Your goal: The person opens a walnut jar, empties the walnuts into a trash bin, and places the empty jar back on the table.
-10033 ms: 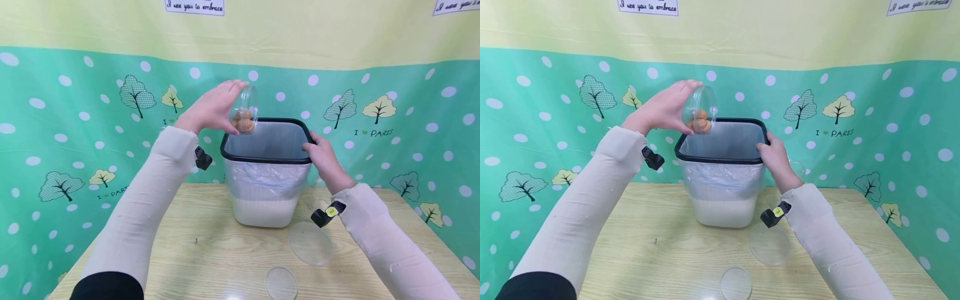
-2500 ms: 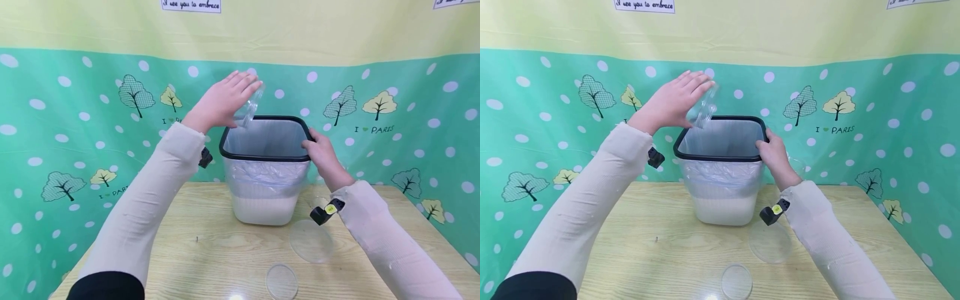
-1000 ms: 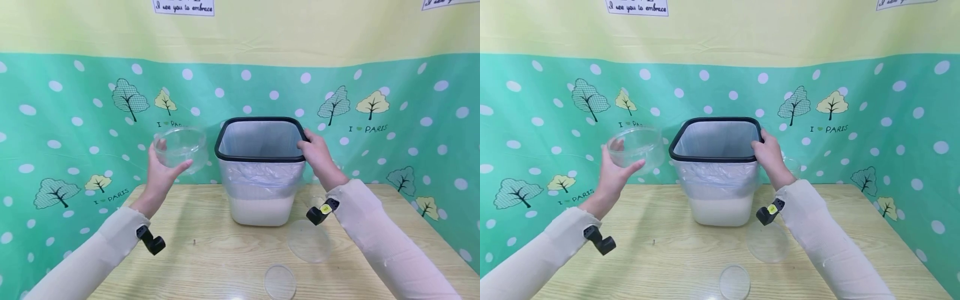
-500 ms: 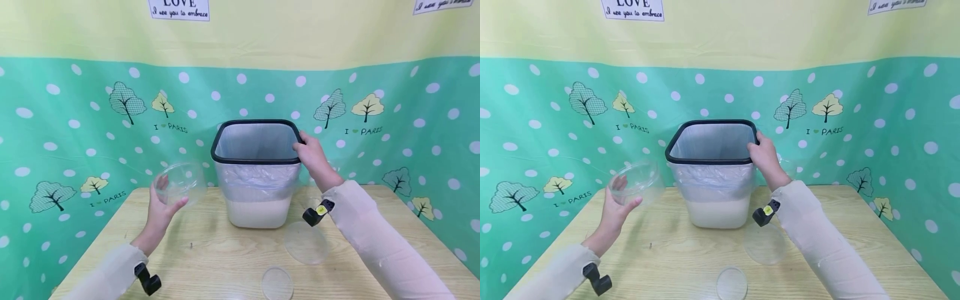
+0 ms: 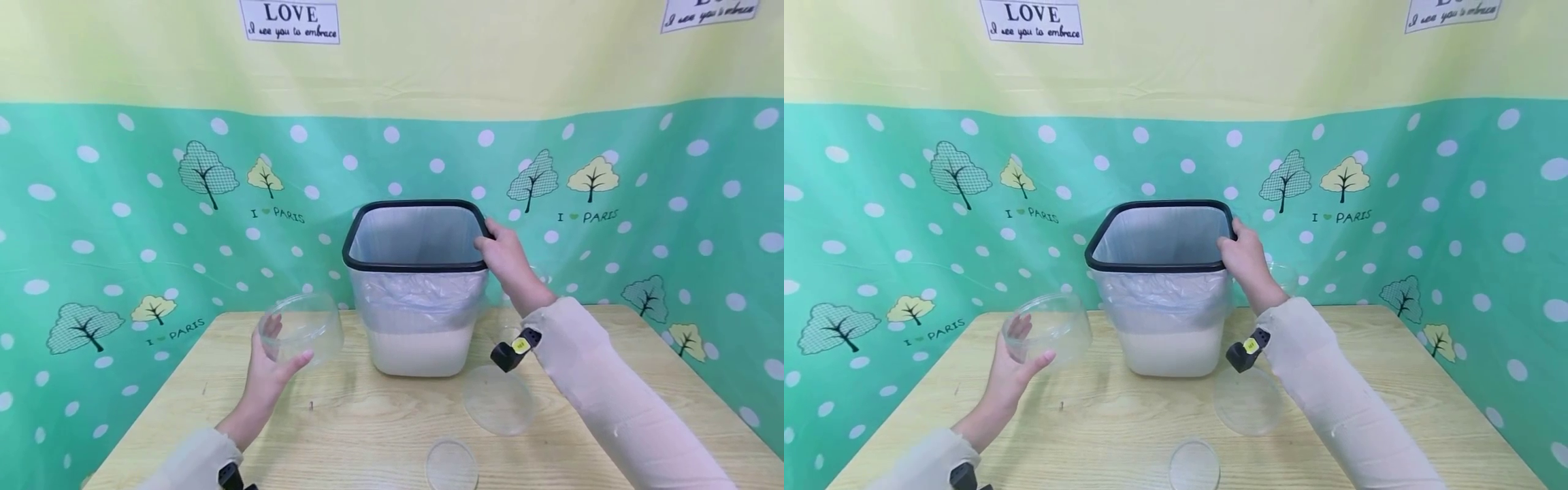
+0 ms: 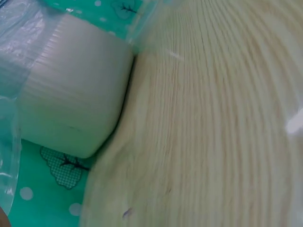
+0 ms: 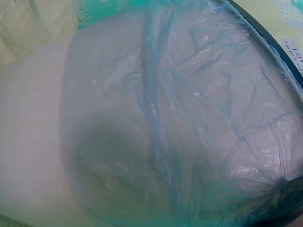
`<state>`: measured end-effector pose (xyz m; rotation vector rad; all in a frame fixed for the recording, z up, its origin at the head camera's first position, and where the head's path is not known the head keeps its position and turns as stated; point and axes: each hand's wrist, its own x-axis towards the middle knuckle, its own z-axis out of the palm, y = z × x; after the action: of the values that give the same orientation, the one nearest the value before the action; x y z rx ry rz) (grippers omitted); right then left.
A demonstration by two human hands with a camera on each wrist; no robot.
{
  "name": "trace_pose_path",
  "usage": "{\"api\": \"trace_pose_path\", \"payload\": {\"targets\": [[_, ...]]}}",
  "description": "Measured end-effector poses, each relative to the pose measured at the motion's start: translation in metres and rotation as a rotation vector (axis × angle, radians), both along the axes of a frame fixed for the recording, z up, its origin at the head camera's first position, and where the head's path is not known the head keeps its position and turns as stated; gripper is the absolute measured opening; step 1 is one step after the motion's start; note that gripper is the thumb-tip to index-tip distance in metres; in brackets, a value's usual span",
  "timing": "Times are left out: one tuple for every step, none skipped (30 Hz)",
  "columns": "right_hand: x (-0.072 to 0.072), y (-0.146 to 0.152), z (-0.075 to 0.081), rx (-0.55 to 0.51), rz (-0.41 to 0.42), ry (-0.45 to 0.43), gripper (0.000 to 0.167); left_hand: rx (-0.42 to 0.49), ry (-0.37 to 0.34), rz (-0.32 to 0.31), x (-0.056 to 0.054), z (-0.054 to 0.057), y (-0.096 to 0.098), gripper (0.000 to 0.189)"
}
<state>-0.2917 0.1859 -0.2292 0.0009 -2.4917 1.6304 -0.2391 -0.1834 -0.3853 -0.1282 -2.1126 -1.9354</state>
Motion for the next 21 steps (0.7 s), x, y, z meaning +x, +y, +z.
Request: {"api": "trace_pose_path", "payload": {"targets": [[0.0, 0.0, 0.0, 0.001, -0.002, 0.001, 0.063, -0.003, -0.015, 0.008, 0.001, -0.002, 0.0, 0.099], [0.0, 0.0, -0.001, 0.0, -0.001, 0.002, 0.063, -0.004, -0.03, 0.016, 0.002, -0.003, 0.001, 0.099], [0.0, -0.001, -0.001, 0.001, -0.002, 0.006, 0.063, 0.002, -0.046, 0.022, 0.003, -0.005, 0.001, 0.1], [0.0, -0.001, -0.002, 0.0, -0.004, 0.007, 0.064, 0.007, -0.062, 0.026, 0.005, -0.006, 0.002, 0.1], [0.0, -0.001, -0.002, -0.002, -0.005, 0.009, 0.063, 0.011, -0.078, 0.029, 0.007, -0.008, 0.003, 0.101], [0.0, -0.001, -0.002, -0.004, -0.007, 0.01, 0.064, 0.009, -0.095, 0.028, 0.009, -0.009, 0.004, 0.103], [0.0, -0.001, -0.003, -0.006, -0.008, 0.01, 0.064, 0.007, -0.105, 0.03, 0.011, -0.01, 0.004, 0.104], [-0.001, -0.001, -0.003, -0.007, -0.009, 0.011, 0.064, 0.012, -0.114, 0.025, 0.014, -0.012, 0.005, 0.105], [0.0, -0.001, -0.003, -0.008, -0.011, 0.014, 0.064, 0.014, -0.119, 0.02, 0.016, -0.013, 0.006, 0.105], [0.0, -0.001, -0.004, -0.01, -0.014, 0.014, 0.064, 0.015, -0.121, 0.015, 0.018, -0.014, 0.007, 0.106], [-0.001, -0.001, -0.004, -0.009, -0.015, 0.014, 0.064, 0.016, -0.119, 0.01, 0.02, -0.015, 0.008, 0.106], [-0.001, 0.0, -0.004, -0.009, -0.017, 0.016, 0.064, 0.017, -0.118, 0.006, 0.021, -0.015, 0.009, 0.106], [-0.001, 0.0, -0.003, -0.009, -0.016, 0.018, 0.064, 0.018, -0.117, 0.005, 0.022, -0.016, 0.01, 0.105], [-0.001, 0.0, -0.003, -0.008, -0.015, 0.018, 0.064, 0.019, -0.121, 0.002, 0.023, -0.018, 0.01, 0.105], [-0.001, 0.0, -0.003, -0.006, -0.014, 0.018, 0.064, 0.012, -0.126, 0.005, 0.023, -0.019, 0.011, 0.106], [-0.001, 0.0, -0.003, -0.006, -0.012, 0.016, 0.063, 0.003, -0.138, 0.013, 0.024, -0.021, 0.011, 0.107], [0.0, 0.0, -0.002, -0.005, -0.01, 0.014, 0.063, -0.004, -0.155, 0.022, 0.024, -0.023, 0.01, 0.108], [0.0, -0.001, -0.002, -0.006, -0.008, 0.014, 0.063, -0.012, -0.177, 0.03, 0.024, -0.025, 0.01, 0.11], [0.0, -0.001, -0.002, -0.004, -0.007, 0.016, 0.063, -0.017, -0.197, 0.04, 0.025, -0.028, 0.009, 0.11], [0.0, -0.001, -0.002, -0.002, -0.007, 0.016, 0.063, -0.024, -0.219, 0.049, 0.025, -0.031, 0.008, 0.111], [-0.001, -0.002, -0.002, -0.002, -0.006, 0.015, 0.063, -0.03, -0.241, 0.058, 0.026, -0.034, 0.007, 0.113]]}}
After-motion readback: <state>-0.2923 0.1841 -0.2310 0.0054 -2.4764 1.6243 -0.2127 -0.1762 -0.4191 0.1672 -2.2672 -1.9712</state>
